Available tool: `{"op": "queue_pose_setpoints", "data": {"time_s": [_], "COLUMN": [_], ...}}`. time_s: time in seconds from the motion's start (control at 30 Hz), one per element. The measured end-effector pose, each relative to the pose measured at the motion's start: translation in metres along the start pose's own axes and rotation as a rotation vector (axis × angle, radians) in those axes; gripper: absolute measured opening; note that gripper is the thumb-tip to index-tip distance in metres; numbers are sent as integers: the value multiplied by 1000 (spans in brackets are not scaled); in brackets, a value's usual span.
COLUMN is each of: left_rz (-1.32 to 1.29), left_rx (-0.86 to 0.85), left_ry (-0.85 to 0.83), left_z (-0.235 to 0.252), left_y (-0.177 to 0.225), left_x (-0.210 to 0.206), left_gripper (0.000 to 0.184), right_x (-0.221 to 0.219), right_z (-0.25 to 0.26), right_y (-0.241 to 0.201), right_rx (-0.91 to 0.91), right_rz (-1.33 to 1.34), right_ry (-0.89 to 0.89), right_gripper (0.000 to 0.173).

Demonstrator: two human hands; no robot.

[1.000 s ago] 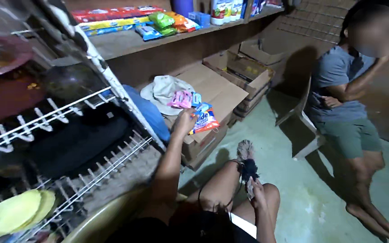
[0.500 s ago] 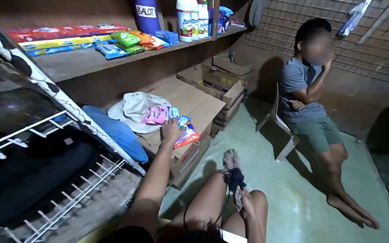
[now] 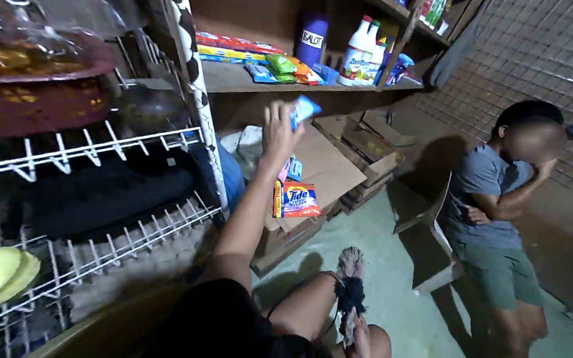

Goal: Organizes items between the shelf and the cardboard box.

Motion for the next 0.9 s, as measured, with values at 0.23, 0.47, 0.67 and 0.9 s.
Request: {"op": "queue_pose_setpoints", "data": {"time_s": [0.23, 0.47, 0.67, 0.9], "left_rz": [176, -77, -70, 56], "left_rx": [268, 397, 378, 223], "left_ry": [221, -19, -44, -287], "left_z": [116, 138, 140, 142], "left_y": [-46, -101, -109, -99], "left_x": [63, 40, 33, 14], "left_gripper": [47, 66, 53, 73], "right_x": [-8, -1, -3, -2], "right_z": [-4, -3, 1, 2], "right_y": [-5, -5, -1, 2], "right_rx": [3, -4, 2, -28], "right_rz": [32, 46, 56, 97], "right_ry": [-3, 10, -20, -5], "right_gripper": [22, 22, 21, 20]}}
Point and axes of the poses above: each hand's wrist, its own z-axis towards the middle knuckle, its own x-axis out of the back of the hand, y = z × x, the point moved 10 cm from there along z, towards the middle knuckle, and after that the axes turned 1 degree about -y, right-handed, at the moved point
